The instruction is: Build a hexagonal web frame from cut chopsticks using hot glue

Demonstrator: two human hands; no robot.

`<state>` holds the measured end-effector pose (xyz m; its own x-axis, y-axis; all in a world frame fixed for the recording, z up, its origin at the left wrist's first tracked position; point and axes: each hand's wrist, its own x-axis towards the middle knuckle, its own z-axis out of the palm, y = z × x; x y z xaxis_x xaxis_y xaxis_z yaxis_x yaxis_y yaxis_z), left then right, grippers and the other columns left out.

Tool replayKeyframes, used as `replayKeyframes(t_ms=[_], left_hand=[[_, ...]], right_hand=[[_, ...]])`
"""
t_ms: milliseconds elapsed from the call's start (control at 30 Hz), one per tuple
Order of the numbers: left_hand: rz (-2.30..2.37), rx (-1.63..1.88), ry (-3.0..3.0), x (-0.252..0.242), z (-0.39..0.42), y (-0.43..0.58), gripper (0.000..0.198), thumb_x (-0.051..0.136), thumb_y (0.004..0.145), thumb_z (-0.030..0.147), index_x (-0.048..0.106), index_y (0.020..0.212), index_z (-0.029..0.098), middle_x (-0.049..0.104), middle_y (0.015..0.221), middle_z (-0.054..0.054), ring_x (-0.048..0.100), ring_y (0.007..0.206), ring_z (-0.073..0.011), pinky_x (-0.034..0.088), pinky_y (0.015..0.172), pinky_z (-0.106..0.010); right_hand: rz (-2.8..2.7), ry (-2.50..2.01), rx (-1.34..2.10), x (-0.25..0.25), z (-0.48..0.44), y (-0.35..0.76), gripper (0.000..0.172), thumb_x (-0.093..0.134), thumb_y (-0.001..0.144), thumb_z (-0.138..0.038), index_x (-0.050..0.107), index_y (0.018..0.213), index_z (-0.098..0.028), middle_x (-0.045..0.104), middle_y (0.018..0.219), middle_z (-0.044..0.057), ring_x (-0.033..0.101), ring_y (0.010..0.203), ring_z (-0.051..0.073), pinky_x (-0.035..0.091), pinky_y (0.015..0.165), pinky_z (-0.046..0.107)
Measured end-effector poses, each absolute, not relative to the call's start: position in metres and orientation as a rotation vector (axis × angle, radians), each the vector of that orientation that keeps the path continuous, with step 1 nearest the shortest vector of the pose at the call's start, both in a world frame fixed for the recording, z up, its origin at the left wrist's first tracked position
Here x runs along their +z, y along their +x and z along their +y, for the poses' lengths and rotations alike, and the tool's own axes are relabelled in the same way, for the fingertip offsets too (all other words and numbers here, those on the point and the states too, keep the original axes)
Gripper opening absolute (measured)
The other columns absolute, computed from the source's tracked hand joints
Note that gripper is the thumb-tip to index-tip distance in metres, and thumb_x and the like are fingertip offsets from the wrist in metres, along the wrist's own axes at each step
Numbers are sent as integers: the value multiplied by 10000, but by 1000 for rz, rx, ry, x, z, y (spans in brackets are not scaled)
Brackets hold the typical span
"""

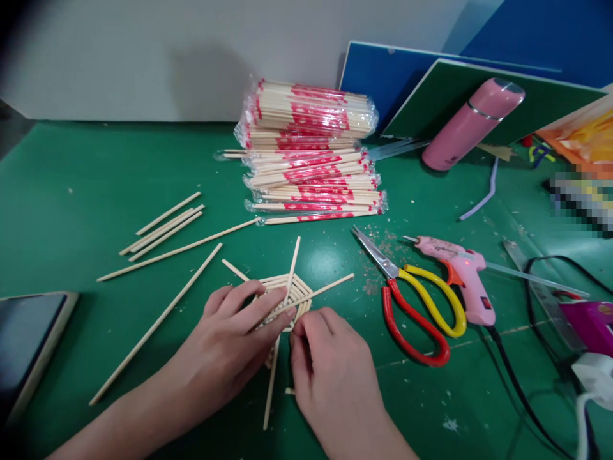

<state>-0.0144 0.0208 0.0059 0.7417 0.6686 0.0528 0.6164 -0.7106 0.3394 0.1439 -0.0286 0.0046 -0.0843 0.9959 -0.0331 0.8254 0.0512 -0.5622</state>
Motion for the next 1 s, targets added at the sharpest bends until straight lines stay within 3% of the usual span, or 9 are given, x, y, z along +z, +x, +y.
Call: replayKeyframes(t_ms=[300,767,1000], left_hand=[[1008,238,2606,4,20,-15,363,414,793,170,497,1138,249,497,1199,-48,360,1096,-290,305,834,-480],[1327,424,2616,6,7,9,186,441,802,243,598,901,248,604,1035,-23,462,985,-254,294,774,-446],[1328,381,2565,9,9,11,217,441,793,235,597,944,241,581,1091,-30,445,1017,-264,357,778,-438]], right_hand=[[-1942,-1835,677,3,-28,143,88,433,775,-164,483,711,-197,494,689,4,449,613,137,349,532,245],[-1844,-1850,706,-2,-30,149,77,499,731,-184,428,721,-210,482,637,-36,453,577,119,308,501,218],[-1844,-1816,663,-4,-28,148,77,492,736,-191,424,706,-208,498,630,-28,456,563,125,304,498,221]])
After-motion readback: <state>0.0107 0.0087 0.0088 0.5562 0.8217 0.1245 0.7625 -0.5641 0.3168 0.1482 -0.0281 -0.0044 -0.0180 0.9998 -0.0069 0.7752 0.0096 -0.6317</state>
